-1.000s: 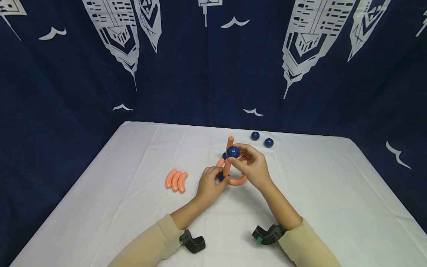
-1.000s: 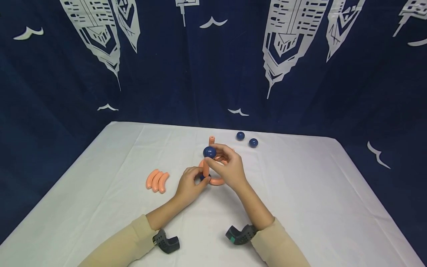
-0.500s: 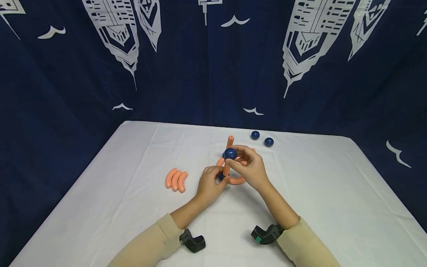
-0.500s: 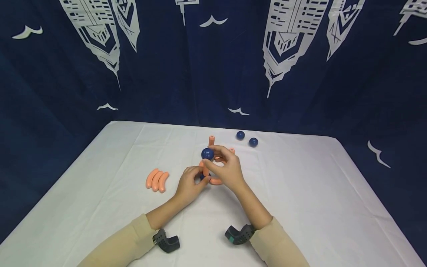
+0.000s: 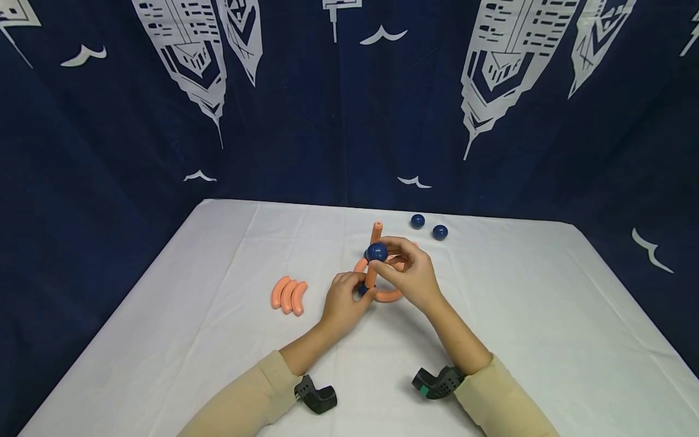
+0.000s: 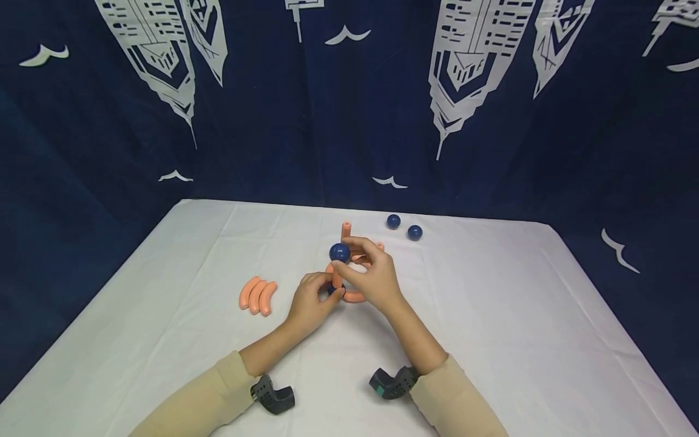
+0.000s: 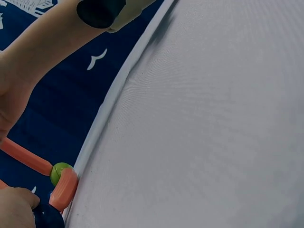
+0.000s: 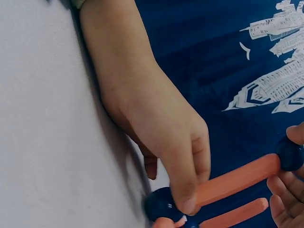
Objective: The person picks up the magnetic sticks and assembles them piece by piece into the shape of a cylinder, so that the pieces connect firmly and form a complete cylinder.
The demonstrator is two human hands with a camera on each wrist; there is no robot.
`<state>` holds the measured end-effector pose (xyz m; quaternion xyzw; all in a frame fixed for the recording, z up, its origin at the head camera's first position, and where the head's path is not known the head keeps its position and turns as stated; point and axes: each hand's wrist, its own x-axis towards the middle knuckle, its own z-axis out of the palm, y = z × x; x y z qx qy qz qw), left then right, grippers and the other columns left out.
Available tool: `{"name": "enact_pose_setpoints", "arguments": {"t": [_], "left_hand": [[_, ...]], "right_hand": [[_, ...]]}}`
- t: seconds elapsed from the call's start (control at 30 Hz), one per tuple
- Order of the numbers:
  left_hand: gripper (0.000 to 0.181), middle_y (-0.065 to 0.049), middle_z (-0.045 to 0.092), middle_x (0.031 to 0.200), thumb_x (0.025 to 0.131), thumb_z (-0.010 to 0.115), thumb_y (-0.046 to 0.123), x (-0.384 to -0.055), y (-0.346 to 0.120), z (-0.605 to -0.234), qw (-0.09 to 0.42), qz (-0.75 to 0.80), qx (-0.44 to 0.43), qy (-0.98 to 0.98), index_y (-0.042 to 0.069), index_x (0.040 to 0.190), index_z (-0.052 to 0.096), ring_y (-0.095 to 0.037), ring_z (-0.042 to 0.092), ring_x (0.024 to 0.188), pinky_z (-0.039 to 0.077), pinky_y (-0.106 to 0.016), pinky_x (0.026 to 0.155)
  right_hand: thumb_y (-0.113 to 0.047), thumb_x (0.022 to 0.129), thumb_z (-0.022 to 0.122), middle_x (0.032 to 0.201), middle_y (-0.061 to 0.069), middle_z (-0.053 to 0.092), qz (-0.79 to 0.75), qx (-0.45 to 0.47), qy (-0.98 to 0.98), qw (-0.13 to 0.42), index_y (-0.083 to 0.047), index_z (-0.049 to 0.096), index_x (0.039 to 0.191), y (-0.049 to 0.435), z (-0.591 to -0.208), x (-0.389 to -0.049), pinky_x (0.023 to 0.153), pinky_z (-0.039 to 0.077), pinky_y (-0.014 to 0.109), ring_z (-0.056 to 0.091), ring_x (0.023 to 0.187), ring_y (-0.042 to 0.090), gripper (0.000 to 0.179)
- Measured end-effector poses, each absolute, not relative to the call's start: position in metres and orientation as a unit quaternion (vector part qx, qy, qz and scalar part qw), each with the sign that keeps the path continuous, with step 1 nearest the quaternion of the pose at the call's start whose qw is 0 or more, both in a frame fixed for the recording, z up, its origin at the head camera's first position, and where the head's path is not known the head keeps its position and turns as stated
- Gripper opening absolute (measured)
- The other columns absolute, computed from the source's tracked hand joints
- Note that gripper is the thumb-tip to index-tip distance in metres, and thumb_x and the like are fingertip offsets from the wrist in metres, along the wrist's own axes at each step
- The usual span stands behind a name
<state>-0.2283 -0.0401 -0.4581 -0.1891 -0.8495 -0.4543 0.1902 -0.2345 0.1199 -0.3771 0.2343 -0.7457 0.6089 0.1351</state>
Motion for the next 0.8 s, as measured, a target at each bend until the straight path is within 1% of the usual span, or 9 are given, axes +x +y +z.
{"name": "enact_pose_setpoints", "arguments": {"t": [0.1,0.23,0.33,0.43,0.53,0.6,0.73,0.8], "left_hand": [[0.021,-0.006,0.067,0.096,0.086,0.074,0.016,-0.228,-0.040,-0.458,0.197,-0.451,-0.191,-0.849,0.004,0.103,0.069,-0.024,0.056,0.097,0.045,-0.039,0.088],[0.021,-0.006,0.067,0.095,0.085,0.073,0.015,-0.229,-0.039,-0.459,0.209,-0.447,-0.190,-0.849,0.003,0.101,0.069,-0.024,0.056,0.094,0.046,-0.037,0.085],[0.021,-0.006,0.067,0.096,0.085,0.073,0.016,-0.229,-0.039,-0.460,0.213,-0.444,-0.188,-0.850,0.003,0.101,0.069,-0.023,0.056,0.094,0.046,-0.036,0.085],[0.021,-0.005,0.067,0.096,0.086,0.072,0.017,-0.230,-0.039,-0.460,0.213,-0.443,-0.186,-0.851,0.003,0.101,0.069,-0.022,0.056,0.094,0.046,-0.035,0.085],[0.021,-0.005,0.067,0.096,0.086,0.072,0.016,-0.230,-0.039,-0.460,0.212,-0.446,-0.184,-0.850,0.003,0.102,0.069,-0.022,0.056,0.095,0.046,-0.035,0.085],[0.021,-0.005,0.067,0.096,0.086,0.073,0.016,-0.230,-0.039,-0.460,0.212,-0.447,-0.185,-0.849,0.003,0.102,0.069,-0.022,0.056,0.094,0.046,-0.035,0.084],[0.020,-0.005,0.067,0.095,0.085,0.073,0.016,-0.229,-0.038,-0.461,0.217,-0.449,-0.189,-0.846,0.003,0.101,0.069,-0.022,0.056,0.092,0.046,-0.035,0.083],[0.020,-0.005,0.067,0.094,0.085,0.072,0.016,-0.229,-0.038,-0.461,0.218,-0.448,-0.189,-0.846,0.003,0.100,0.069,-0.022,0.056,0.092,0.046,-0.035,0.083]], "right_hand": [[0.004,0.080,0.076,0.102,0.019,0.066,0.605,0.241,-0.742,0.159,0.005,0.063,0.117,0.125,-0.372,-0.234,0.078,0.050,0.027,0.061,0.094,0.017,0.039],[0.008,0.081,0.073,0.098,0.024,0.065,0.607,0.251,-0.724,0.210,0.009,0.063,0.113,0.135,-0.365,-0.238,0.075,0.048,0.022,0.062,0.090,0.016,0.034],[0.012,0.080,0.070,0.100,0.024,0.064,0.615,0.244,-0.709,0.244,0.013,0.062,0.111,0.145,-0.364,-0.244,0.077,0.048,0.021,0.061,0.090,0.015,0.032],[0.014,0.078,0.071,0.108,0.020,0.063,0.624,0.223,-0.707,0.249,0.013,0.060,0.113,0.155,-0.368,-0.252,0.082,0.046,0.024,0.058,0.098,0.015,0.037],[0.012,0.077,0.072,0.116,0.017,0.059,0.619,0.201,-0.727,0.220,0.012,0.056,0.121,0.167,-0.379,-0.262,0.086,0.042,0.028,0.053,0.106,0.015,0.046],[0.011,0.078,0.072,0.119,0.018,0.058,0.611,0.186,-0.746,0.187,0.011,0.054,0.125,0.174,-0.389,-0.268,0.088,0.042,0.032,0.051,0.108,0.015,0.050],[0.006,0.080,0.072,0.121,0.024,0.057,0.598,0.166,-0.775,0.118,0.010,0.053,0.128,0.184,-0.412,-0.277,0.091,0.043,0.039,0.052,0.108,0.009,0.052],[0.003,0.081,0.074,0.119,0.022,0.058,0.591,0.159,-0.786,0.091,0.008,0.055,0.127,0.186,-0.420,-0.279,0.091,0.044,0.039,0.053,0.105,0.005,0.050]]}}
